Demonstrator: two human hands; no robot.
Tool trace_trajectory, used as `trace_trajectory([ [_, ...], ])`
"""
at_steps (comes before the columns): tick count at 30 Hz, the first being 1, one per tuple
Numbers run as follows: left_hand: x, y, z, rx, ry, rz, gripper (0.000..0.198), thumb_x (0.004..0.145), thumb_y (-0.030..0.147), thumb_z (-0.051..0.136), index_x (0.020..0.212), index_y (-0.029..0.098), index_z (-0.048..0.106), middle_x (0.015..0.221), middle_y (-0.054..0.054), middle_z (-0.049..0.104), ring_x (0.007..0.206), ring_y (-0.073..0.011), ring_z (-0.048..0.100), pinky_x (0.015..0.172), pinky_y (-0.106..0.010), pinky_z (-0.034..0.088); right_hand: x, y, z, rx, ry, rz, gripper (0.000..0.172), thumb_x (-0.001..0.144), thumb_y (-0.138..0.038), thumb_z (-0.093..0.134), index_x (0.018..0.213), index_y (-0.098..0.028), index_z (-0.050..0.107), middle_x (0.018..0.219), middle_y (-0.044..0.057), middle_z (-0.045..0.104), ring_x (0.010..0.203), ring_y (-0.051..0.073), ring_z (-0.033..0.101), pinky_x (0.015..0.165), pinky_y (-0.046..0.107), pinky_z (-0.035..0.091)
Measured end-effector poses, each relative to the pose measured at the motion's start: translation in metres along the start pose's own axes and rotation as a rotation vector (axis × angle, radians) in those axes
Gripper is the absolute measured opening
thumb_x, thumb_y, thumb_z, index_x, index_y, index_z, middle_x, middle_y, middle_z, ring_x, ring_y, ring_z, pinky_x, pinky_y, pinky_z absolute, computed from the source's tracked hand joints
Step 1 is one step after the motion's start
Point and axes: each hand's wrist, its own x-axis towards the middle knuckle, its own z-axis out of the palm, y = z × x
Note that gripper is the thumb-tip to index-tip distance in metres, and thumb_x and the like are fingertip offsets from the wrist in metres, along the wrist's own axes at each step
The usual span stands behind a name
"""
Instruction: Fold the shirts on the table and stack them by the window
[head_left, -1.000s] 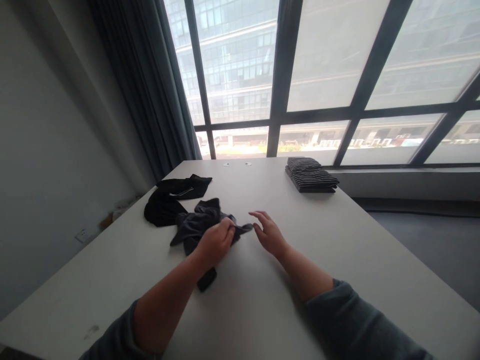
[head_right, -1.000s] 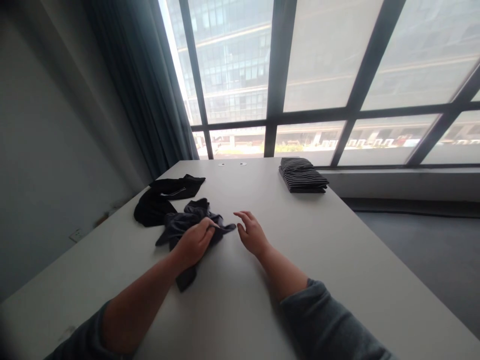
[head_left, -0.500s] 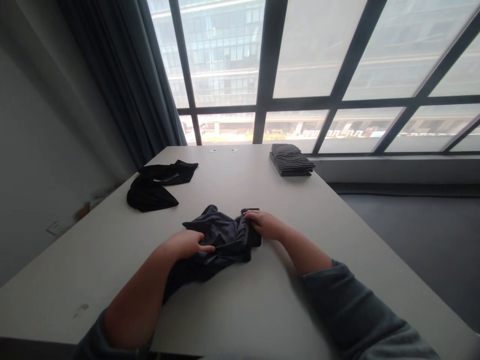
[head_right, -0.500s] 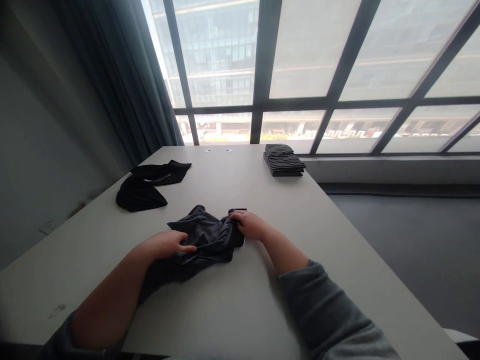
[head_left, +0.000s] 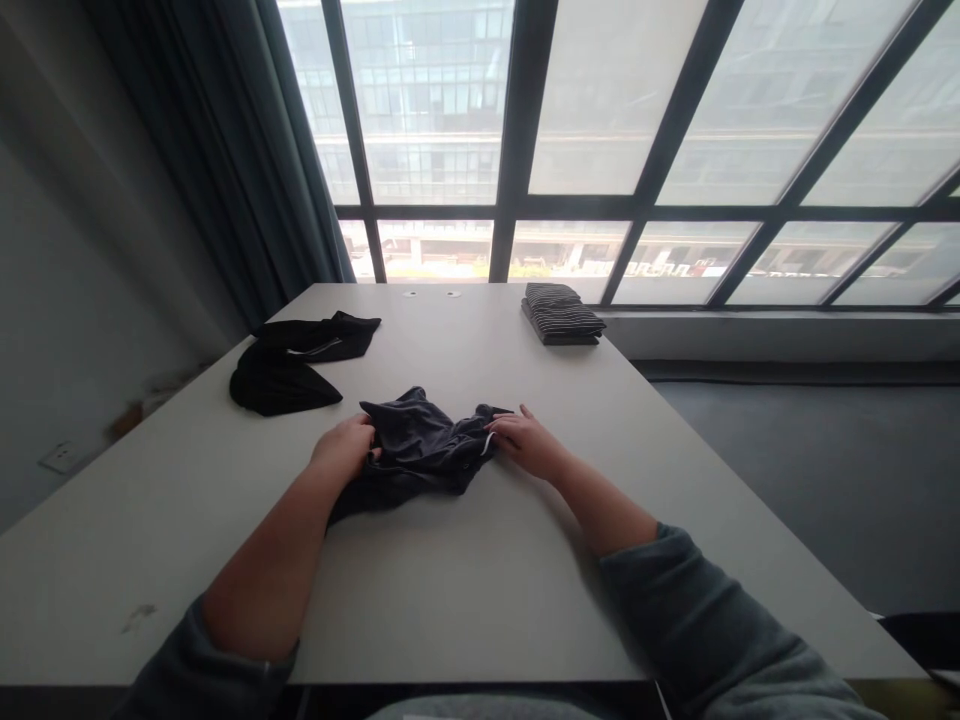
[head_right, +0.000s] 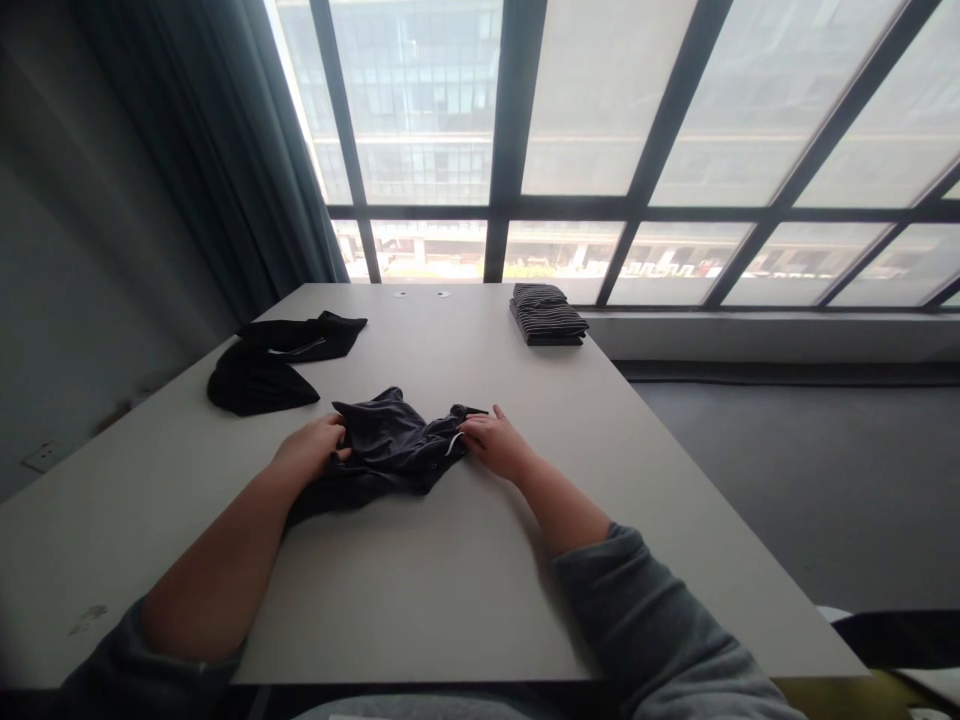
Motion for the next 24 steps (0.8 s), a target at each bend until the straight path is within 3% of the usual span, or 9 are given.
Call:
trace_trajectory([
  [2,0.009,-0.005,-0.002,0.116,0.114,-0.066,0.01,0.087,0.026,0.067,0.089,0.019,0.074,0.122,-0.016,0.073,0.113,-0.0369,0.064,0.091,-0.044,0.046,0.002,-0.01,-0.004,0.04,0.075,0.064,0.026,0.104,-0.031,0.049,0.093,-0.024,0.072,0.086,0.004,0.075,0.09,0.023,0.07,0.114,0.056,0.041],
  [4,0.015,-0.003,-0.007,0.196,0.264,-0.15,0.014,0.092,0.026,0.061,0.093,0.017,0.072,0.118,-0.019,0.072,0.114,-0.0404,0.063,0.091,-0.049,0.045,0.002,-0.019,-0.01,0.082,0.195,0.14,0.028,0.104,-0.036,0.048,0.089,-0.024,0.069,0.078,0.002,0.071,0.076,0.02,0.064,0.092,0.04,0.052],
  [6,0.014,0.01,-0.01,0.167,0.466,-0.174,0.018,0.096,0.029,0.057,0.097,0.017,0.07,0.118,-0.019,0.072,0.112,-0.0391,0.063,0.09,-0.048,0.045,0.0,-0.028,-0.015,0.11,0.316,0.196,0.027,0.103,-0.037,0.049,0.089,-0.024,0.068,0.079,0.003,0.071,0.073,0.02,0.063,0.075,0.033,0.049],
  [8,0.004,0.036,-0.009,0.025,0.603,-0.045,0.021,0.1,0.034,0.055,0.102,0.018,0.068,0.117,-0.016,0.073,0.109,-0.0346,0.065,0.091,-0.046,0.046,-0.002,-0.039,-0.018,0.113,0.392,0.214,0.026,0.102,-0.036,0.05,0.09,-0.024,0.069,0.078,0.003,0.071,0.072,0.02,0.063,0.07,0.032,0.046],
  [12,-0.029,0.107,0.009,-0.241,0.506,0.394,0.034,0.098,0.049,0.065,0.12,0.022,0.065,0.11,-0.008,0.077,0.101,-0.0277,0.072,0.094,-0.042,0.048,-0.01,-0.068,-0.021,0.102,0.455,0.194,0.023,0.101,-0.035,0.054,0.09,-0.025,0.071,0.08,0.004,0.073,0.073,0.021,0.066,0.07,0.032,0.046],
  [15,-0.046,0.137,0.02,-0.231,0.474,0.439,0.031,0.096,0.041,0.068,0.119,0.021,0.066,0.11,-0.008,0.077,0.102,-0.0288,0.072,0.091,-0.042,0.049,-0.02,-0.084,-0.022,0.107,0.456,0.112,0.019,0.102,-0.033,0.057,0.093,-0.025,0.073,0.086,0.004,0.076,0.078,0.021,0.069,0.074,0.032,0.049],
  [17,-0.047,0.137,0.022,-0.207,0.474,0.417,0.014,0.098,0.029,0.061,0.106,0.021,0.068,0.102,-0.008,0.077,0.097,-0.028,0.072,0.088,-0.041,0.05,-0.025,-0.083,-0.022,0.111,0.418,0.045,0.016,0.102,-0.031,0.06,0.098,-0.026,0.074,0.09,0.004,0.077,0.081,0.022,0.07,0.077,0.033,0.051],
  [20,-0.038,0.118,0.019,-0.31,0.484,0.319,0.016,0.096,0.02,0.053,0.101,0.021,0.069,0.099,-0.007,0.077,0.092,-0.0263,0.072,0.086,-0.039,0.051,-0.025,-0.065,-0.016,0.085,0.298,-0.037,0.016,0.094,-0.025,0.067,0.108,-0.026,0.074,0.102,0.006,0.077,0.095,0.025,0.069,0.086,0.036,0.053],
  [24,-0.028,0.097,0.016,-0.591,0.484,0.107,0.019,0.095,0.026,0.052,0.108,0.023,0.066,0.095,-0.004,0.075,0.085,-0.023,0.071,0.079,-0.035,0.053,-0.016,-0.036,-0.009,0.081,0.325,0.049,0.02,0.087,-0.015,0.064,0.099,-0.025,0.075,0.102,0.007,0.075,0.098,0.027,0.068,0.091,0.041,0.052],
])
